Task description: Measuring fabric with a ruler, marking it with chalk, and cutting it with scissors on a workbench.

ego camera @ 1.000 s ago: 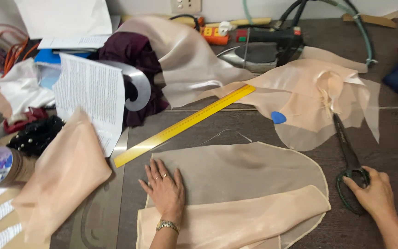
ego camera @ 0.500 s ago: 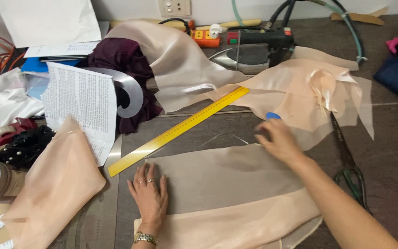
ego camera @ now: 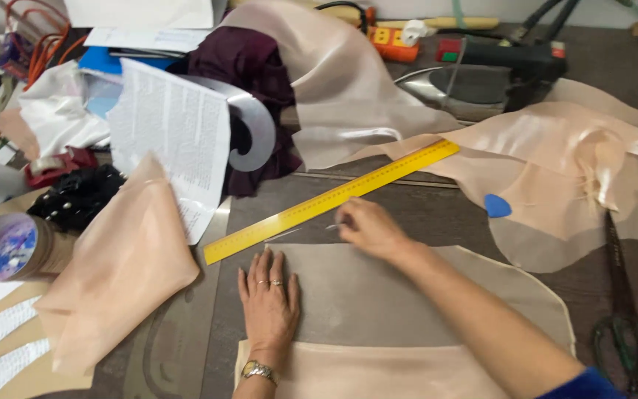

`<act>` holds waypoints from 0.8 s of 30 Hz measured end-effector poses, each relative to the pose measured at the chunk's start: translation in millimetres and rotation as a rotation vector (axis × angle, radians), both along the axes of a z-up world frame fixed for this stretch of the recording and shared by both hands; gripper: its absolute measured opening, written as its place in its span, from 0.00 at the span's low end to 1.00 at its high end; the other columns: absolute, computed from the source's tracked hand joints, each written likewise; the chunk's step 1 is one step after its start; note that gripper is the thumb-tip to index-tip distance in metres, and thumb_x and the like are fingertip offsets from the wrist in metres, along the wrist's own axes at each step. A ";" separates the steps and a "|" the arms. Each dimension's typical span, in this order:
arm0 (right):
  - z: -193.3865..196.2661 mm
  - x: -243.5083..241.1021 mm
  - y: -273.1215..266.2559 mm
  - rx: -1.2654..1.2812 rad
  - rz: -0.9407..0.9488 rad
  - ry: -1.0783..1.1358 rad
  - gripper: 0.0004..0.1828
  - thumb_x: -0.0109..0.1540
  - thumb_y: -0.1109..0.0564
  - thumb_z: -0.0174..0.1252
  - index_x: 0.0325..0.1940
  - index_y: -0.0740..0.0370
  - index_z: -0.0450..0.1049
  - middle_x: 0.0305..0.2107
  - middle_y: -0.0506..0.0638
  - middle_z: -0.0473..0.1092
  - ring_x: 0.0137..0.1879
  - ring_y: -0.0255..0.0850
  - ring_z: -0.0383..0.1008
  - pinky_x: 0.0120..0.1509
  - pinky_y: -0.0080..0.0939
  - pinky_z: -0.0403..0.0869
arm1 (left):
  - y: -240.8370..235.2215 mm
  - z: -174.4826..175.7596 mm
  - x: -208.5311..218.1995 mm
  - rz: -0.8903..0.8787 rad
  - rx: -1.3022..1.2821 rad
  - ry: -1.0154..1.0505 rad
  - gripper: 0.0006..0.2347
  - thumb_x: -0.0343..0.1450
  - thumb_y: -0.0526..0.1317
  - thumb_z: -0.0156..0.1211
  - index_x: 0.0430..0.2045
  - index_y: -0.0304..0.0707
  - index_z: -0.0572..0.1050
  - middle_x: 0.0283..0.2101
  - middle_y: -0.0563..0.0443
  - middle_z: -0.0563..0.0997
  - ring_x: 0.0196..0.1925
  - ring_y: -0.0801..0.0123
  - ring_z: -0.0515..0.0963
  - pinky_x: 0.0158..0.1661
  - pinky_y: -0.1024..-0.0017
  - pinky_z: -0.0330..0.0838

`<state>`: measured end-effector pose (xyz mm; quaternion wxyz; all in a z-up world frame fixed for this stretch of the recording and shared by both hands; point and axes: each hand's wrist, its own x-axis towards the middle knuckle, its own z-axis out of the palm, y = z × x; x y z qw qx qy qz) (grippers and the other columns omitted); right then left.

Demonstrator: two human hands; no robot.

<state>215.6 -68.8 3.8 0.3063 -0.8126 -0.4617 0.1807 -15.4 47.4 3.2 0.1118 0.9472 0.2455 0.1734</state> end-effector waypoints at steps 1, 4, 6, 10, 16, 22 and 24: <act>-0.1 -9.2 15.7 0.001 0.014 0.006 0.05 0.53 0.58 0.55 0.32 0.55 0.72 0.30 0.49 0.70 0.35 0.44 0.70 0.40 0.44 0.66 | -0.7 -0.6 0.0 0.014 0.001 0.006 0.19 0.71 0.46 0.46 0.55 0.39 0.67 0.62 0.44 0.67 0.65 0.52 0.63 0.65 0.48 0.46; 0.1 -31.0 56.2 0.063 0.042 -0.062 0.03 0.55 0.58 0.54 0.33 0.56 0.71 0.33 0.49 0.70 0.38 0.46 0.72 0.42 0.47 0.68 | 0.8 -2.7 0.9 0.011 0.072 -0.066 0.19 0.70 0.44 0.50 0.54 0.38 0.68 0.61 0.43 0.69 0.64 0.52 0.65 0.64 0.47 0.50; -1.6 -37.9 70.0 -0.094 0.040 -0.097 0.09 0.57 0.54 0.58 0.38 0.57 0.69 0.38 0.49 0.68 0.43 0.50 0.72 0.45 0.53 0.69 | 0.9 -3.8 0.7 -0.007 0.075 -0.055 0.19 0.70 0.45 0.49 0.54 0.39 0.66 0.62 0.44 0.68 0.64 0.52 0.65 0.64 0.48 0.50; -5.0 -42.9 79.5 -0.230 0.094 -0.153 0.08 0.58 0.55 0.59 0.38 0.60 0.71 0.39 0.51 0.68 0.39 0.51 0.74 0.42 0.54 0.73 | 1.3 0.6 0.0 -0.013 0.080 -0.054 0.19 0.70 0.45 0.48 0.55 0.38 0.66 0.62 0.43 0.67 0.64 0.52 0.64 0.64 0.49 0.49; -14.8 -34.1 71.1 -0.207 0.147 -0.287 0.08 0.56 0.63 0.49 0.36 0.68 0.71 0.34 0.58 0.67 0.33 0.61 0.73 0.35 0.61 0.72 | 1.3 2.4 -1.3 -0.021 0.086 -0.054 0.19 0.70 0.45 0.48 0.55 0.39 0.65 0.62 0.44 0.67 0.64 0.53 0.64 0.64 0.49 0.50; 5.1 27.6 -42.3 0.064 -0.070 -0.081 0.06 0.49 0.61 0.56 0.31 0.56 0.72 0.28 0.50 0.71 0.34 0.46 0.71 0.39 0.44 0.67 | 1.7 -3.9 -1.8 -0.045 0.046 -0.046 0.20 0.69 0.46 0.49 0.55 0.40 0.67 0.62 0.44 0.67 0.65 0.53 0.64 0.65 0.49 0.50; 36.5 51.8 -101.4 -0.165 -0.385 -0.067 0.11 0.49 0.57 0.56 0.35 0.51 0.76 0.33 0.46 0.75 0.40 0.40 0.74 0.46 0.40 0.69 | 1.5 -3.6 -2.4 -0.024 0.060 -0.071 0.20 0.69 0.46 0.50 0.55 0.40 0.68 0.62 0.43 0.68 0.65 0.51 0.65 0.64 0.47 0.51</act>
